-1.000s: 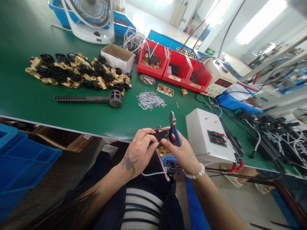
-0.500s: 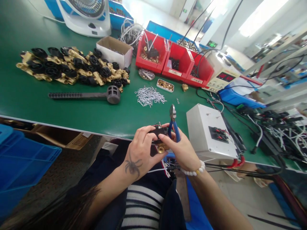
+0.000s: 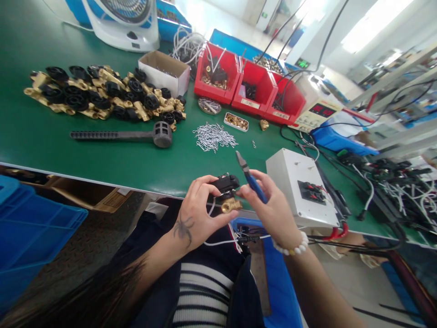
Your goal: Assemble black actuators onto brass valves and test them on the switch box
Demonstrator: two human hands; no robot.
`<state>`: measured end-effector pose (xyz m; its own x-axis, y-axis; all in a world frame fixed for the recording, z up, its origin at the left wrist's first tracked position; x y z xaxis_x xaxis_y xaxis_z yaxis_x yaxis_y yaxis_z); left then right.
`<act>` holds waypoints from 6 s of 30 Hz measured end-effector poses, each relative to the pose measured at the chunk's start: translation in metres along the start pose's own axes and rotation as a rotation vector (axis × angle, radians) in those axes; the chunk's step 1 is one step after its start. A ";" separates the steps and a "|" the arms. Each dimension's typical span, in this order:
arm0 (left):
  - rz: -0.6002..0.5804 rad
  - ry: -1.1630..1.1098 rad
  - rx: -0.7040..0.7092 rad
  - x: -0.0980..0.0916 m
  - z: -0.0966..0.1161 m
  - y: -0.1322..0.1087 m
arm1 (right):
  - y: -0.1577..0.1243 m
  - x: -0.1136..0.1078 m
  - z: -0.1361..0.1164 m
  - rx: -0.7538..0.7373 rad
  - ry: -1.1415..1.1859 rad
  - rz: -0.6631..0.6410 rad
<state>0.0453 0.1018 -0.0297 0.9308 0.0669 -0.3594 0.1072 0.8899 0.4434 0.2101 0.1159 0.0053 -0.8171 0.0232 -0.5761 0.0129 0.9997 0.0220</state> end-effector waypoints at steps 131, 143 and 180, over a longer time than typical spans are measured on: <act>-0.218 -1.023 -0.806 0.008 0.034 -0.006 | 0.100 -0.160 0.085 0.104 -0.313 0.070; -0.266 -0.982 -0.778 -0.001 0.044 -0.011 | 0.099 -0.154 0.091 0.063 -0.301 0.225; -0.207 -0.795 -0.700 -0.015 0.072 -0.014 | 0.094 -0.151 0.079 0.030 -0.338 0.227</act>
<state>0.0553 0.0563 0.0285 0.9050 -0.2025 0.3741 0.2998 0.9275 -0.2231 0.3803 0.2074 0.0294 -0.5559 0.2406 -0.7957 0.1922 0.9685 0.1585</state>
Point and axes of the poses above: each hand's wrist, its own y-axis towards the middle knuckle, its own x-axis out of the palm, z = x × y, the point moved 7 cm from there along y, towards the middle knuckle, and after that the axes turned 1 degree about x, right-handed, at the moved point
